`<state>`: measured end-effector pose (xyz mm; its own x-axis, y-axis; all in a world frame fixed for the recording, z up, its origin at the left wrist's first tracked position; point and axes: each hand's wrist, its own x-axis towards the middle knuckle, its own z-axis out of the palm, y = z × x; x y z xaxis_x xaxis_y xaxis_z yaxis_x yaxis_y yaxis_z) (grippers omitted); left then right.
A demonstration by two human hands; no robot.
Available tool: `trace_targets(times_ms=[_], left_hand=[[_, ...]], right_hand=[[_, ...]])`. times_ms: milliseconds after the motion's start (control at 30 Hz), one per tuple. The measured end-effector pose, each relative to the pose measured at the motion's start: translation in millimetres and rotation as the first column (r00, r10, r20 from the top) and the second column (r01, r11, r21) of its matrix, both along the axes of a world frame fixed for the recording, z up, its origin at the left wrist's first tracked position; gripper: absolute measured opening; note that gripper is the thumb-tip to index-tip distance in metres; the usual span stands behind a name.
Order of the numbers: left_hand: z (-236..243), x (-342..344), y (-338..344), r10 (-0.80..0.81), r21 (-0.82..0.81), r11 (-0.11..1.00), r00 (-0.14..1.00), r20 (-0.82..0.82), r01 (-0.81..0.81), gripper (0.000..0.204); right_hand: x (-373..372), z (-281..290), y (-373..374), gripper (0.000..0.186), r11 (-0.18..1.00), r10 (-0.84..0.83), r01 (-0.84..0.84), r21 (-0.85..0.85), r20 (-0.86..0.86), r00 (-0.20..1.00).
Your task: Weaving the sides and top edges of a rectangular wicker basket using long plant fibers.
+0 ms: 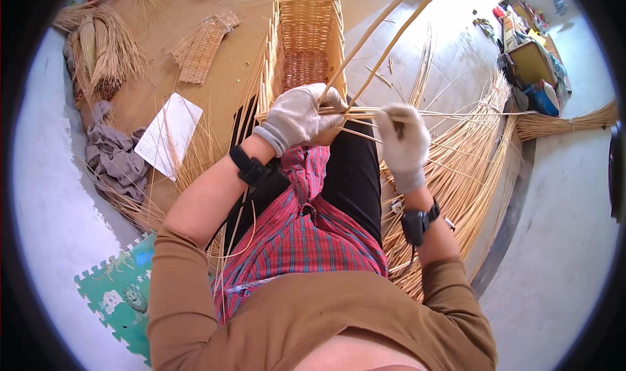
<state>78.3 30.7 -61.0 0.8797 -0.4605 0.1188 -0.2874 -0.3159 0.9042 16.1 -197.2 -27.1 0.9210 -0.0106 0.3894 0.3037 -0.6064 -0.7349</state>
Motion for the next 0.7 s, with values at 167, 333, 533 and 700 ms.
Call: trace_targets(times_ms=[167,333,533,700], left_hand=[[4,2,-1,-0.022,0.029,0.999,0.999,-0.027,0.023,0.021],[5,-2,-3,-0.019,-0.001,1.0,0.999,-0.044,0.019,0.023],[-3,-1,-2,-0.025,-0.078,0.997,0.999,-0.035,0.022,0.028],[-3,-3,-2,-0.01,-0.088,0.996,0.999,-0.039,0.006,0.028]], right_hand=[[-35,-62,-41,0.03,0.761,-0.1,0.286,0.582,-0.331,0.938],[-34,-53,-4,0.027,0.71,0.058,0.309,0.633,-0.489,0.87],[-33,-47,12,0.013,0.684,0.056,0.157,0.713,-0.265,0.963],[-11,-60,6,0.017,0.653,0.004,0.291,0.699,-0.387,0.922]])
